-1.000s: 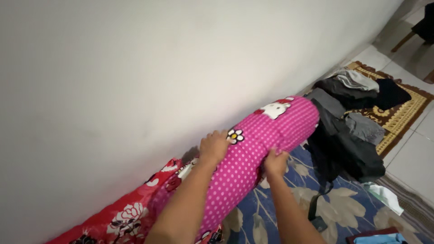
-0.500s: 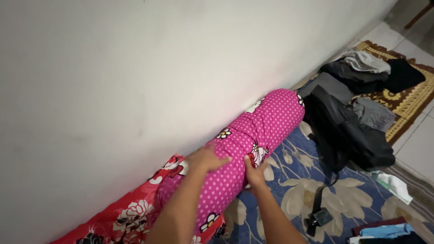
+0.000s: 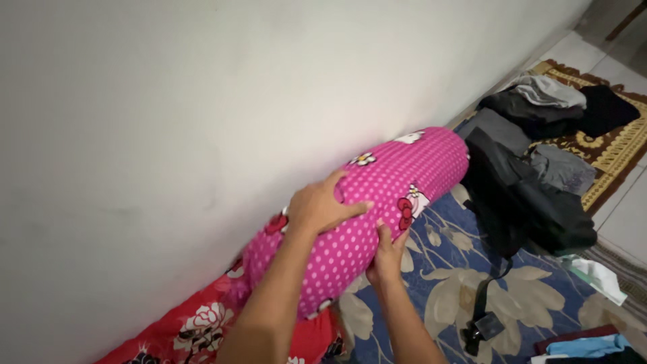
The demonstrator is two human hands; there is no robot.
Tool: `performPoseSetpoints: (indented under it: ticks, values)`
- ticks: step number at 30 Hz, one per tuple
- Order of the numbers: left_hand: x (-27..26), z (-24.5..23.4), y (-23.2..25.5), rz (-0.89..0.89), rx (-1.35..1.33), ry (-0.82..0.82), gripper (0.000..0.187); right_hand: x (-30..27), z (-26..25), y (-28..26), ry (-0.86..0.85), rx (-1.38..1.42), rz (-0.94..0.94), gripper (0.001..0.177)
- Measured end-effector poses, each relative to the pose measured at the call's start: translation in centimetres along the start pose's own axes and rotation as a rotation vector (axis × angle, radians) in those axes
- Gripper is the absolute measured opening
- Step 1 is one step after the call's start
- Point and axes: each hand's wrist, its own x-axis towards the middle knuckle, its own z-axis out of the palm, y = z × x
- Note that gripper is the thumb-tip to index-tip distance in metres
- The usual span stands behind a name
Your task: The person arranges pillows and a body pillow on a bed, then folds and places several pieces of clothing and a scarf on the bed. The person also moves a book and a backpack to the bed.
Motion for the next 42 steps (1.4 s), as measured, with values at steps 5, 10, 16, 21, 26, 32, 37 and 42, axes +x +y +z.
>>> performPoseSetpoints:
  ticks: [5, 10, 16, 21, 26, 32, 37, 42]
  values:
    - [2.5, 3.3, -1.5, 0.172, 0.113, 0.097, 0.092, 3.1, -2.5, 2.1, 0.049, -0.212, 0.062, 0.072]
    - [-0.8, 12.6, -5.4, 0.060, 0.506, -0.059, 0.072, 6.1, -10.9, 6.9, -0.189, -1.153, -0.327, 0.079]
    - [-0.9, 14.7, -5.8, 0.040, 0.491, -0.068, 0.069, 5.0, -12.4, 10.3, -0.214, -1.409, -0.207, 0.075]
    - [-0.9, 13.8, -6.1, 0.116, 0.418, 0.094, 0.058, 5.4, -8.1, 8.9, -0.281, -1.643, -0.310, 0.068]
    - [0.5, 15.6, -7.3, 0.198, 0.391, 0.306, 0.052, 6.1, -7.1, 9.4, -0.391, -1.817, -0.295, 0.067]
    - [2.5, 18.1, -9.2, 0.234, 0.382, 0.323, 0.053, 5.5, -5.1, 7.8, -0.380, -1.794, 0.199, 0.064]
    - [3.0, 19.6, -10.1, 0.256, 0.359, 0.365, 0.055, 4.2, -2.3, 4.3, -0.412, -1.826, 0.313, 0.064]
    - [3.6, 19.7, -10.3, 0.191, 0.466, 0.250, 0.060, 3.5, -0.6, 2.9, -0.359, -1.803, 0.381, 0.062]
